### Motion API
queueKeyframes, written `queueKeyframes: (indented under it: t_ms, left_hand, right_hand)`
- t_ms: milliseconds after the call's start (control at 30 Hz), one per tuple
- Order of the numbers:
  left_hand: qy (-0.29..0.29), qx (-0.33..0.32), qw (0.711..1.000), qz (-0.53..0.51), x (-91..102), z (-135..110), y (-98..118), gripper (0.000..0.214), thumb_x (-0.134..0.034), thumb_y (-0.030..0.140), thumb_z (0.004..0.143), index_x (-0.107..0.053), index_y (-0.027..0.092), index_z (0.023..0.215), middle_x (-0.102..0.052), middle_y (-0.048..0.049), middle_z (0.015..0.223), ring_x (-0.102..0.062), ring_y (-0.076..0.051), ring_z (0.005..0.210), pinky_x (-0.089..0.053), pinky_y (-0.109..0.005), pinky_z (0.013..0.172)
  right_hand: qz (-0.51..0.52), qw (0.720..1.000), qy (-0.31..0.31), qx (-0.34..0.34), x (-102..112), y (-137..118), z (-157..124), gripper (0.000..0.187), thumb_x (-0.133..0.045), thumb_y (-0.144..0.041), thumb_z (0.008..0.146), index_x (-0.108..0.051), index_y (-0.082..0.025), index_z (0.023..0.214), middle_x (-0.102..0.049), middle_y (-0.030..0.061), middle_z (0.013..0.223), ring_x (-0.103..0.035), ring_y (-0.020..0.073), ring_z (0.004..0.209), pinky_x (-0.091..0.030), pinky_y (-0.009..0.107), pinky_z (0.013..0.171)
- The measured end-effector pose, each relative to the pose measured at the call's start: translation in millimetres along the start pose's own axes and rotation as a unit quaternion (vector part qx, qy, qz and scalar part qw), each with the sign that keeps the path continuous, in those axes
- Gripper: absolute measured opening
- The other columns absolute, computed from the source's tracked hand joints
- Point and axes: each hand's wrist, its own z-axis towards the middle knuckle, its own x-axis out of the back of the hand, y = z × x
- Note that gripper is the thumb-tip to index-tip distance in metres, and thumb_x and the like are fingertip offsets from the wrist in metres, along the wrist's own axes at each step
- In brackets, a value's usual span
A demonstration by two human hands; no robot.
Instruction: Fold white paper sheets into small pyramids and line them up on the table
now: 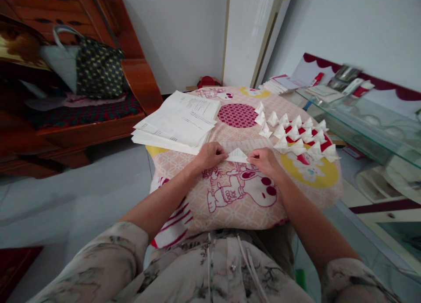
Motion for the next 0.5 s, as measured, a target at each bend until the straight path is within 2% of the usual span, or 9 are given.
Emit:
queueKeyframes:
  t_ms: [167, 500]
  left_hand:
    - [-0.015, 0.052, 0.998, -0.019, 1.0, 7.6, -2.4, 0.021, -0.070, 0.025, 0.075, -0.067, 0.014, 0.058, -0.057, 0.0024, 0.056, -0.047, -0.009, 0.054, -0.035, -0.025, 0.057]
    - [-0.004, 0.053, 0.999, -0.009, -0.2, 8.9, -3.6, 0.018, -0.074, 0.025, 0.071, -0.069, 0.014, 0.058, -0.061, 0.0012, 0.057, -0.050, -0.009, 0.054, -0.035, -0.024, 0.056]
  right_hand:
    - [-0.028, 0.999, -0.007, -0.023, 2.8, -5.4, 3.5, 0.013, -0.068, -0.021, 0.070, -0.071, -0.015, 0.058, -0.062, -0.0009, 0.052, -0.052, 0.0126, 0.052, -0.036, 0.024, 0.053]
    - [-0.037, 0.999, -0.002, -0.034, 2.3, -6.7, 5.7, 0.016, -0.069, -0.021, 0.069, -0.069, -0.015, 0.054, -0.055, -0.0023, 0.046, -0.049, 0.0121, 0.049, -0.034, 0.025, 0.051]
